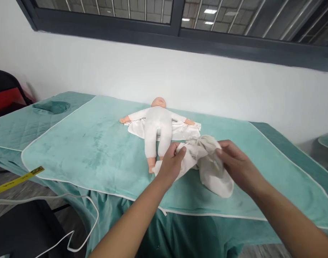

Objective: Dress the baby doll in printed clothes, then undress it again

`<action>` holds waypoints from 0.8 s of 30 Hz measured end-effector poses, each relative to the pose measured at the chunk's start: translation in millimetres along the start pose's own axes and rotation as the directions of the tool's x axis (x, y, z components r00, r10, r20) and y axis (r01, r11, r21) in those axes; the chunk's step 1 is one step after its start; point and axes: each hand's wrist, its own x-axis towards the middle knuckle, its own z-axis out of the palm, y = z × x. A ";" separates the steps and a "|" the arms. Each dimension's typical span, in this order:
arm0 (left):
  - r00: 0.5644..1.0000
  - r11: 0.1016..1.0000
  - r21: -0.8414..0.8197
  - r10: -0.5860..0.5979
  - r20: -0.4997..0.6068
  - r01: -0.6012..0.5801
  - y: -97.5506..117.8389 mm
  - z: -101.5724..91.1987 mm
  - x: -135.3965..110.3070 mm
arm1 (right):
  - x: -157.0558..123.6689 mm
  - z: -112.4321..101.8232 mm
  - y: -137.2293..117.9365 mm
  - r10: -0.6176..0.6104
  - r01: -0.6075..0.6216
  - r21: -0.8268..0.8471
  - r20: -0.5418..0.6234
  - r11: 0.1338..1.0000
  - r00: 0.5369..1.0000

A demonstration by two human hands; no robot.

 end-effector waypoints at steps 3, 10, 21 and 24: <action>0.994 0.939 -0.328 -0.089 0.063 0.105 5.2 17.3 -3.2 | -0.6 31.6 15.0 -0.222 0.234 -0.241 0.078 0.942 0.972; 0.961 0.960 -0.248 -0.058 0.271 0.128 7.3 11.7 -13.4 | 13.4 32.0 38.9 -0.504 0.483 -0.647 0.171 0.591 0.847; 0.908 0.959 0.256 0.215 -0.361 -0.125 -26.2 -103.7 53.6 | 36.9 -85.3 59.0 -0.374 0.055 -0.996 0.075 -0.065 0.924; 0.939 0.998 0.046 0.045 -0.340 -0.031 -36.5 -112.5 73.7 | 47.7 -94.4 96.6 -0.143 0.165 -0.985 0.156 0.053 0.977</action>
